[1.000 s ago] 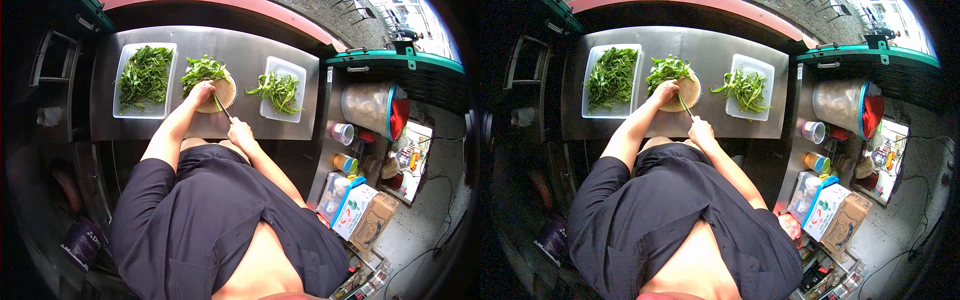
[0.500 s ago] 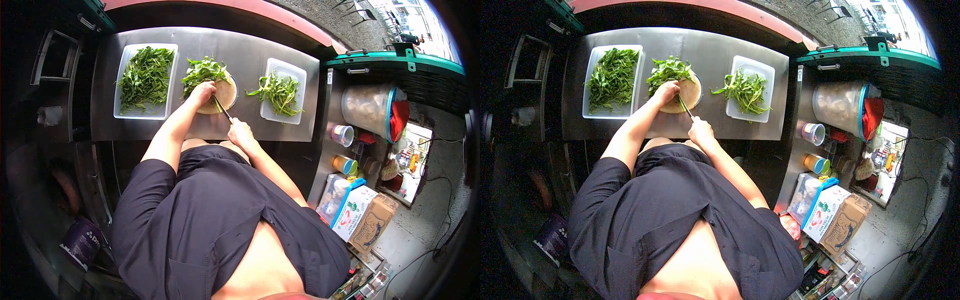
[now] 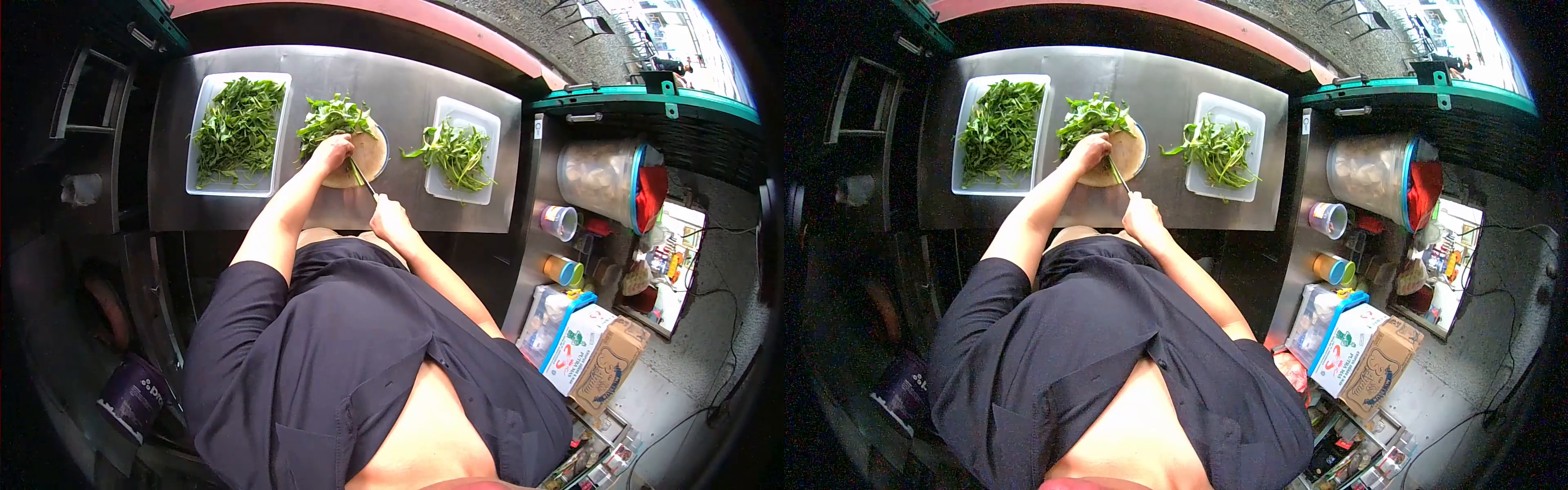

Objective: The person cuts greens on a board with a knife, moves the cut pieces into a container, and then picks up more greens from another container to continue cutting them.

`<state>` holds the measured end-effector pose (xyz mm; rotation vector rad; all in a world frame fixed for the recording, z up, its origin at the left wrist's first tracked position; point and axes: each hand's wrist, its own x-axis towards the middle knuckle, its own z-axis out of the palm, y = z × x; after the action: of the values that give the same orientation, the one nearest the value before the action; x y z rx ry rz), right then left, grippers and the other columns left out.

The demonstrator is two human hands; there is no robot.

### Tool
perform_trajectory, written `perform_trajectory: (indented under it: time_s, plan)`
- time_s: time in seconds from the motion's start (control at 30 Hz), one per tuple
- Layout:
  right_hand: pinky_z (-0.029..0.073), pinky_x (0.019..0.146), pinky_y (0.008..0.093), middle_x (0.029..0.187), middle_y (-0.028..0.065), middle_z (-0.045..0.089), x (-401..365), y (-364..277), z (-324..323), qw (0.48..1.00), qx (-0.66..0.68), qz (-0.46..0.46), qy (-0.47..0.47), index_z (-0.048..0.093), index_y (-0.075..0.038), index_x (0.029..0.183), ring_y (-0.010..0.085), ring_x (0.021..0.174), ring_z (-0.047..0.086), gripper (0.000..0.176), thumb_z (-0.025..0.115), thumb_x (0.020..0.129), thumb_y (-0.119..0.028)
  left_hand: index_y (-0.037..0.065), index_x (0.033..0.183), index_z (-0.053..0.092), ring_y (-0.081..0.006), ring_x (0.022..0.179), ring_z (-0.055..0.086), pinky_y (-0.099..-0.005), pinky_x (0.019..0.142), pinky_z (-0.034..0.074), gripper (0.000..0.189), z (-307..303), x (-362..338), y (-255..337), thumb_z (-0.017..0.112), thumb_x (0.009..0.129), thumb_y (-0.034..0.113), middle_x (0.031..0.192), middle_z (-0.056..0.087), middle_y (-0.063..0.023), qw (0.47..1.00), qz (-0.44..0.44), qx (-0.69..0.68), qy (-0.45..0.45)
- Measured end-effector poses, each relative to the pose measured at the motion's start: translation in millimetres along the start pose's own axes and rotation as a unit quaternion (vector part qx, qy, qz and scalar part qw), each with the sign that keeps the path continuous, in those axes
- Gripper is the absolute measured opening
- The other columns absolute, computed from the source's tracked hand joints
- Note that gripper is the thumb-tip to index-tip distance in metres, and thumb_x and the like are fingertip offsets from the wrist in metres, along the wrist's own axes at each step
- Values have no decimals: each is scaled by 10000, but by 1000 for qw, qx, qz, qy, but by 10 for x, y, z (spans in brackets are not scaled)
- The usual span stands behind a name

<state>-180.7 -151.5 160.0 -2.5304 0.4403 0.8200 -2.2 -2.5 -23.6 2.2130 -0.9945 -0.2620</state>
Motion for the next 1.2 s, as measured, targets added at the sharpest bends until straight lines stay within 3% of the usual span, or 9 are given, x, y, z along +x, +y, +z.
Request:
perform_trajectory:
  time_s: [0.07,0.5,1.2]
  plan:
    - [551,934,531,1078,333,686,10,-18,10,999,-21,11,-30,538,42,1211,480,1057,681,292,486,990,-141,88,699,665,-325,909,647,-419,758,518,71,-9,-2,8,630,761,93,868,609,-121,1000,2,-1,0]
    - [552,937,522,1068,330,691,93,-38,102,999,-29,10,-24,548,58,1173,474,1057,685,287,495,985,-152,82,690,655,-330,890,650,-420,744,513,63,-1,22,-12,631,748,91,848,612,-128,1000,4,-26,1]
    - [539,995,487,1190,302,685,28,-49,-199,991,-65,62,-102,613,16,1276,436,1143,669,378,545,941,-143,94,696,675,-340,939,645,-431,781,517,87,29,11,5,627,769,99,894,618,-136,999,-28,12,-13]
